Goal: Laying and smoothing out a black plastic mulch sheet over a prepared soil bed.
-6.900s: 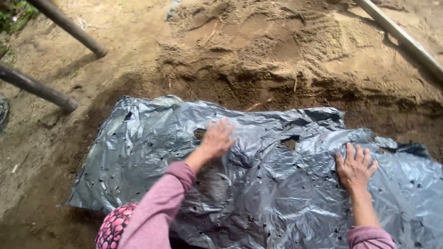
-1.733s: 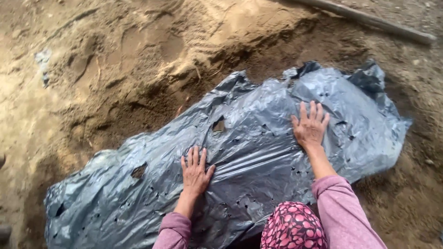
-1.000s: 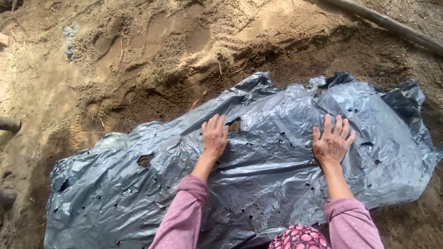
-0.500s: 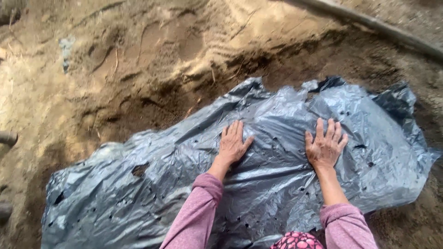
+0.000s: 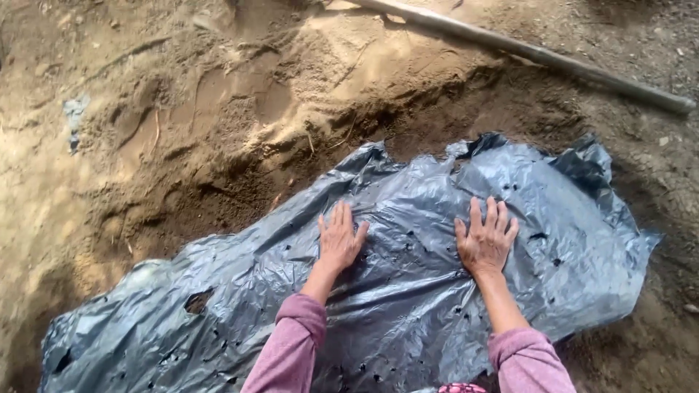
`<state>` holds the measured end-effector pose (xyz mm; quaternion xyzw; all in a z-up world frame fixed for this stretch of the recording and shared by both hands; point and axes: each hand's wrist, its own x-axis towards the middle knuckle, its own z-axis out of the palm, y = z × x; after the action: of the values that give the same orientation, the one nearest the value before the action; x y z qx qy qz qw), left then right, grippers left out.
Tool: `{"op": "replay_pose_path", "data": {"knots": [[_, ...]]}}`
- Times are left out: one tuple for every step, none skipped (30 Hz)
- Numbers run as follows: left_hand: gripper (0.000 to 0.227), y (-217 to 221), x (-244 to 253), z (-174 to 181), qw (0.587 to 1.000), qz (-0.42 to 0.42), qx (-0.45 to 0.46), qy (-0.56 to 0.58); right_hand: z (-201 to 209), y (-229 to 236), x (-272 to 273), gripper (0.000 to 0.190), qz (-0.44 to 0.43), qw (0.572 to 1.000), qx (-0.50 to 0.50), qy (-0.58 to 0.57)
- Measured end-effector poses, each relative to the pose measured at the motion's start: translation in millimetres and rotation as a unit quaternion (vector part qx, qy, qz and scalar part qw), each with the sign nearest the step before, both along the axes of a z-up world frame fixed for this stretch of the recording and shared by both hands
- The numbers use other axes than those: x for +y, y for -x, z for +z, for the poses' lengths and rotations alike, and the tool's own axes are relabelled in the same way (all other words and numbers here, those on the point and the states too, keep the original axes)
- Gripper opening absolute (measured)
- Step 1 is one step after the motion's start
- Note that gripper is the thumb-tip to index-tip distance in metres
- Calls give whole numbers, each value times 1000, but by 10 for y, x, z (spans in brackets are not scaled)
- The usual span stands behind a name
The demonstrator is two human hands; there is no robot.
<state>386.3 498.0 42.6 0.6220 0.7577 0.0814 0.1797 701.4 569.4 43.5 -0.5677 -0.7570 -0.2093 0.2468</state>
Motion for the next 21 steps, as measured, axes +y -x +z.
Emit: {"op": "replay_pose_path", "data": {"knots": [[81,-87,44,112,999,-17,-1,-28,-11,-3,-41,54,5,1000,9,4],[78,-172,95,216,998,-34,-3,-55,-30,-2,-75,54,10,1000,19,7],[78,-278,167,264,998,-38,-5,-54,-72,-10,-86,54,5,1000,18,8],[79,-382,234,320,996,-70,-3,-51,-106,-15,-101,55,3,1000,14,9],[80,-487,355,392,994,-100,1,-54,-123,-19,-42,56,3,1000,11,3],[80,-543,418,319,993,-102,0,-60,-116,-21,-10,56,0,1000,10,-2],[81,-595,442,233,993,-112,5,-47,-121,-18,-22,56,-2,1000,10,0],[82,-649,472,145,992,-123,10,-35,-129,-17,-28,56,-4,1000,10,1],[82,-652,473,107,991,-126,9,-35,-143,-21,-13,56,-7,1000,9,2],[82,-659,471,70,992,-123,8,-28,-157,-29,-2,57,-7,1000,12,5],[83,-657,443,34,993,-119,7,-22,-172,-28,-12,58,-6,1000,16,7],[83,-660,436,-19,992,-122,7,-22,-167,-31,-55,58,-9,1000,16,7],[83,-646,481,-51,992,-123,11,-14,-144,-16,-40,57,-7,1000,23,12],[84,-631,525,-80,992,-124,15,-5,-117,-1,-25,57,-6,999,30,17],[84,-637,574,-34,992,-127,15,-12,-114,-3,-4,57,-9,999,30,11],[83,-645,623,5,991,-131,17,-17,-120,-7,19,57,-10,999,30,11],[83,-646,603,19,990,-136,19,-15,-154,-3,-32,57,-12,999,31,19],[83,-719,653,66,990,-139,19,-13,-159,-8,-21,57,-15,999,32,20],[83,-792,697,112,989,-146,12,-23,-165,-13,-17,57,-17,999,29,22],[84,-864,741,156,988,-152,5,-33,-172,-17,-12,57,-18,999,26,25],[84,-927,710,147,988,-154,2,-30,-174,-24,-33,57,-20,999,24,28]]}}
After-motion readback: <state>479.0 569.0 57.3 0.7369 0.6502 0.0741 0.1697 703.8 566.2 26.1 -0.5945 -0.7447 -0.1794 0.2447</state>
